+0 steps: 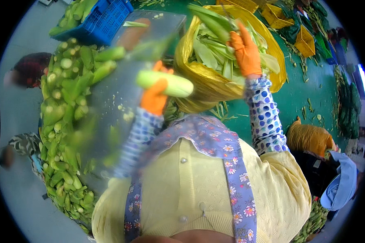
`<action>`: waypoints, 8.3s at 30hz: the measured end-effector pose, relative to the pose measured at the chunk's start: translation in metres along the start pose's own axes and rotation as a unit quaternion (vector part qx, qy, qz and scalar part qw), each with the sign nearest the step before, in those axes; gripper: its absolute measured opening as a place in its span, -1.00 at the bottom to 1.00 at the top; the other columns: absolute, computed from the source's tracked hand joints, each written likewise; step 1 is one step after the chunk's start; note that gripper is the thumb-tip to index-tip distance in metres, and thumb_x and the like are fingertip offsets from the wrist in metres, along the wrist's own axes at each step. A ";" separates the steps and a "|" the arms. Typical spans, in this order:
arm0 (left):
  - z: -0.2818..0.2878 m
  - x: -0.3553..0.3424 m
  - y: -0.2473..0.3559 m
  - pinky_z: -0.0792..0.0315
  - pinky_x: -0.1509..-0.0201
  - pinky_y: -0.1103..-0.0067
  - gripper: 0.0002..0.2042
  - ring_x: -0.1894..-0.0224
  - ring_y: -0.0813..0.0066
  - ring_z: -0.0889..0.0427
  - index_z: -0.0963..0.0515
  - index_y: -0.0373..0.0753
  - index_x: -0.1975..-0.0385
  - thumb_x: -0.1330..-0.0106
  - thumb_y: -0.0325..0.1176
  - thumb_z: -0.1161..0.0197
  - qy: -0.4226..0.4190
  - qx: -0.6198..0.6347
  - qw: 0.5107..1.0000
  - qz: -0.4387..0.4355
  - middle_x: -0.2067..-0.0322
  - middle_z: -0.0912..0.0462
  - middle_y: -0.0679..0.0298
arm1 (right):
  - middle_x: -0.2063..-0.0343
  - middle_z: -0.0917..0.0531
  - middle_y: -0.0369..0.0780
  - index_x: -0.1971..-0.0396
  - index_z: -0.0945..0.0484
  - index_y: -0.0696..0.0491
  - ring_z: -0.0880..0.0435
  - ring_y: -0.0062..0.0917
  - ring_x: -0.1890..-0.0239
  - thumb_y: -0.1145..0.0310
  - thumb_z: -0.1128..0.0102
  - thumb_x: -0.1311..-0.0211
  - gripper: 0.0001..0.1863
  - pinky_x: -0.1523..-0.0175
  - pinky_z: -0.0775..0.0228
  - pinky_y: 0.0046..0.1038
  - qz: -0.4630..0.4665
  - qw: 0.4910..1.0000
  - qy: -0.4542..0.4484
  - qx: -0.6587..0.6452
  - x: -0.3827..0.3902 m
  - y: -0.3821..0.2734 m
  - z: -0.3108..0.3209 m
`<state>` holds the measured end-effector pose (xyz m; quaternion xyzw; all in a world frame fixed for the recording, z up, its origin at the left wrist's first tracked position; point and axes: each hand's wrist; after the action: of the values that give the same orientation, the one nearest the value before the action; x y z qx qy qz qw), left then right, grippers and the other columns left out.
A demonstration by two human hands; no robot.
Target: The person peels the outer layers of green vegetables using a knife and places the peeled items into a white plastic crate. The person works at a metal table in a processing area, handling the vegetables one by one.
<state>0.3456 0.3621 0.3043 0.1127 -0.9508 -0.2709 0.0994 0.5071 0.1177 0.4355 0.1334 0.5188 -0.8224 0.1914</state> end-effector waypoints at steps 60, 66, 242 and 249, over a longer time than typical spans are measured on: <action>0.160 0.648 -0.132 -0.44 -0.26 0.16 -0.14 -0.17 -0.19 -0.52 -0.39 -0.32 -0.32 0.01 -0.12 -0.60 0.836 -0.471 0.278 -0.033 -0.14 -0.55 -0.12 | 0.17 -0.70 -0.30 0.02 -0.73 0.11 -0.61 -0.65 0.13 0.48 -0.40 -0.32 -0.75 -0.03 -0.44 -0.56 0.355 0.717 -0.599 -0.024 0.201 -0.235 -0.287; 0.184 0.677 -0.119 -0.49 -0.29 0.24 -0.12 -0.23 -0.10 -0.54 -0.37 -0.23 -0.35 0.03 -0.15 -0.62 0.831 -0.282 0.405 0.257 -0.14 -0.56 -0.16 | 0.18 -0.70 -0.33 0.02 -0.74 0.06 -0.52 -0.66 0.25 0.47 -0.43 -0.28 -0.73 0.08 -0.40 -0.57 0.344 0.672 -0.656 -0.013 0.247 -0.257 -0.315; -0.051 0.151 0.080 -0.49 -0.19 0.48 -0.37 -0.07 0.48 -0.58 -0.48 -0.23 -0.26 -0.14 -0.48 -0.54 -0.050 -0.300 0.911 0.280 -0.03 -0.61 0.29 | 0.40 -0.69 -0.12 0.03 -0.66 0.04 -0.69 -0.14 0.34 0.16 -0.27 -0.40 -0.69 0.26 -0.50 -0.17 0.132 0.899 -0.412 0.071 0.154 -0.095 0.017; -0.048 0.154 0.093 -0.46 -0.23 0.48 -0.36 -0.07 0.49 -0.57 -0.44 -0.24 -0.33 -0.19 -0.50 -0.46 -0.101 -0.278 0.908 0.298 -0.03 -0.63 0.29 | 0.37 -0.69 -0.10 -0.03 -0.66 -0.03 -0.67 -0.07 0.31 0.12 -0.26 -0.40 -0.67 0.24 -0.50 -0.16 0.147 0.891 -0.430 0.020 0.161 -0.097 -0.017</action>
<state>0.1957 0.3737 0.4142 -0.2363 -0.8313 -0.4917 0.1062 0.3202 0.1422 0.4389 -0.1545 0.3440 -0.7721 0.5115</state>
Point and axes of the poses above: each hand's wrist, its own x-axis away from the middle knuckle, its own z-axis out of the back of the hand, y = z × x
